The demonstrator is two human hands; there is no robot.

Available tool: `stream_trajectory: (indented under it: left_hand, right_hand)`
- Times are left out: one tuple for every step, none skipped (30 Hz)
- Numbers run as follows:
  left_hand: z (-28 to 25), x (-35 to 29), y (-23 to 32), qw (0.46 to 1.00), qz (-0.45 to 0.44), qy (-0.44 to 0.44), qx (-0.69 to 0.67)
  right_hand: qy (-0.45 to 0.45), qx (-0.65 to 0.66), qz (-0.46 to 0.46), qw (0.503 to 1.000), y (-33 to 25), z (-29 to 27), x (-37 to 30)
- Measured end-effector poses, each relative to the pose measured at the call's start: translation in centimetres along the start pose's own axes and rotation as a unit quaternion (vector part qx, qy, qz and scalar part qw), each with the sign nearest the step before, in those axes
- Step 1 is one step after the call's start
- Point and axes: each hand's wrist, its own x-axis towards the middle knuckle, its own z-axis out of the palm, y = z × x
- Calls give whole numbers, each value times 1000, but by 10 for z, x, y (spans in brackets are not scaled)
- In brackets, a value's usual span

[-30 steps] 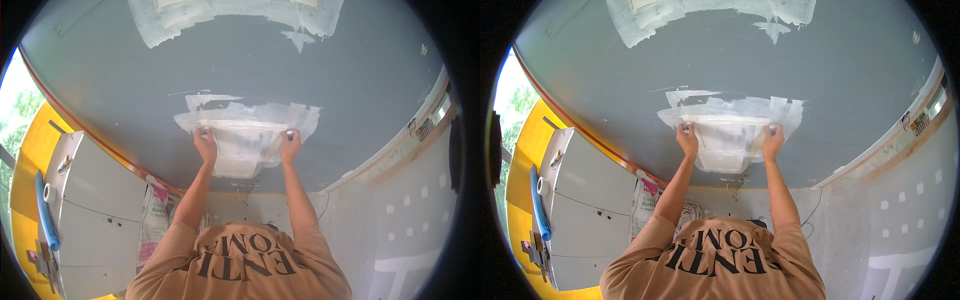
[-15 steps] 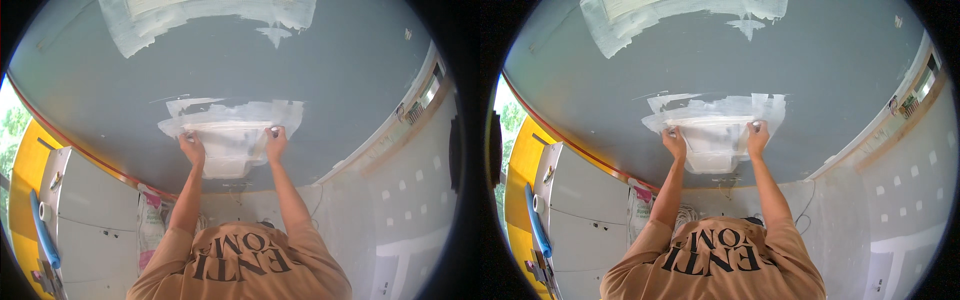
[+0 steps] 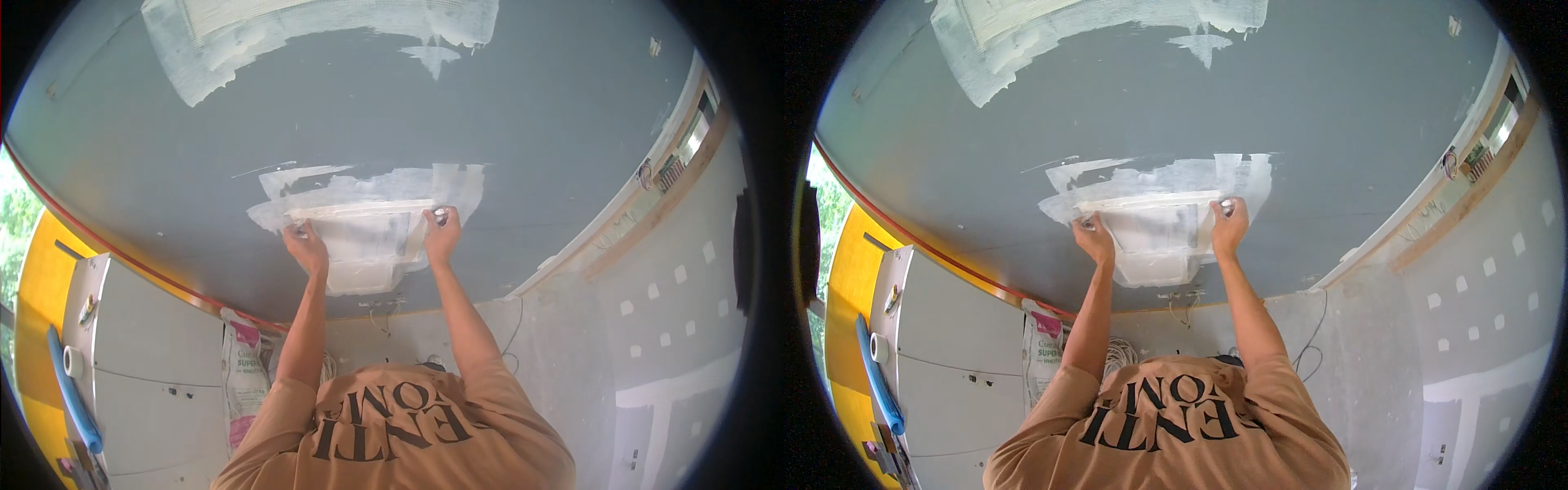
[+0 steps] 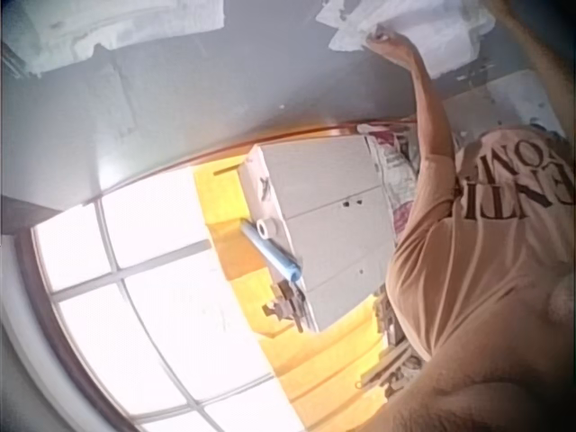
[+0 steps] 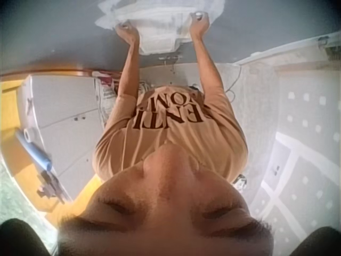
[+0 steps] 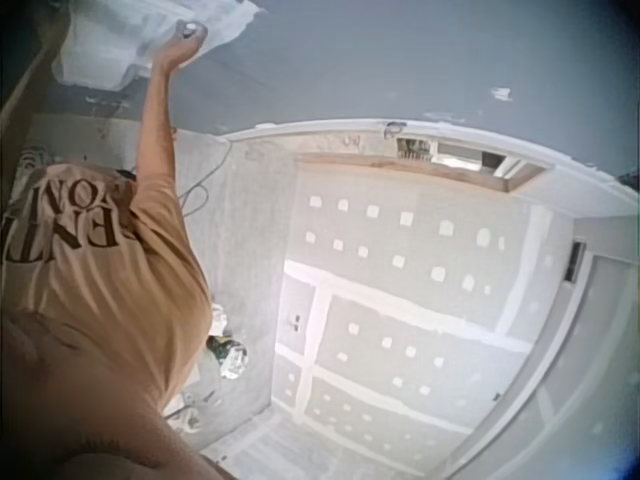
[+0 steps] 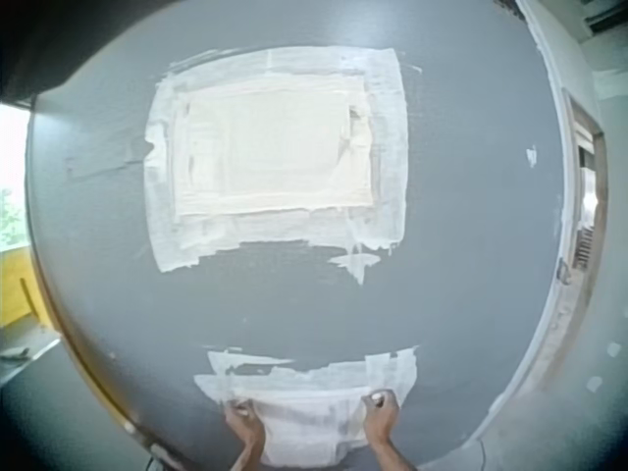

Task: Applying mesh tape and possibly joint compound to repair holes in a wall.

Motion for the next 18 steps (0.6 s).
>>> stream_trajectory:
  left_hand:
    - [0, 0, 3, 1000, -17, 3, -1]
    - [0, -1, 6, 999, -34, 5, -2]
    - [0, -1, 9, 999, -34, 2, -2]
    - [-2, -1, 7, 999, -35, -6, 17]
    - [-3, -2, 6, 999, -36, -15, 36]
    - [-4, -3, 4, 998, -37, -17, 38]
    - [-3, -3, 1, 999, -29, -6, 45]
    - [-2, -4, -2, 998, -22, 4, 53]
    - [-1, -4, -6, 998, -22, 1, 54]
    - [-2, -4, -9, 997, -10, 15, 75]
    - [-2, -4, -13, 995, 3, 30, 95]
    - [-1, -3, -17, 995, 2, 25, 99]
    - [1, -1, -18, 995, 7, 30, 98]
    - [2, 0, -20, 994, 12, 36, 98]
    - [2, -2, -21, 994, 13, 31, 101]
    - [3, -2, -22, 994, 13, 31, 99]
    - [3, -3, -22, 995, 13, 31, 98]
    - [5, -3, -21, 995, 15, 28, 99]
  right_hand:
    - [2, -1, 0, 1000, 2, -1, 1]
    - [-2, -8, 4, 1000, 5, -3, 2]
    - [-6, -16, 8, 1000, 7, -5, 3]
    - [-7, -16, 10, 1000, 8, -6, 3]
    - [-14, -42, 6, 999, 9, -8, 4]
    - [-21, -69, 2, 997, 11, -9, 4]
    - [-20, -70, 4, 997, 12, -10, 5]
    - [-16, -77, -17, 997, 13, -12, 7]
    - [-12, -85, -37, 996, 14, -13, 8]
    - [-13, -88, -32, 996, 13, -14, 8]
    - [-23, -78, -28, 996, 12, -15, 9]
    - [-33, -69, -24, 997, 11, -15, 9]
    - [-32, -72, -19, 997, 12, -15, 9]
    - [-45, -68, -9, 997, 13, -14, 10]
    - [-57, -63, 1, 996, 14, -14, 9]
    - [-57, -65, 5, 996, 16, -14, 8]
    - [-51, -61, 0, 997, 18, -14, 8]
    - [-45, -57, -6, 997, 20, -15, 6]
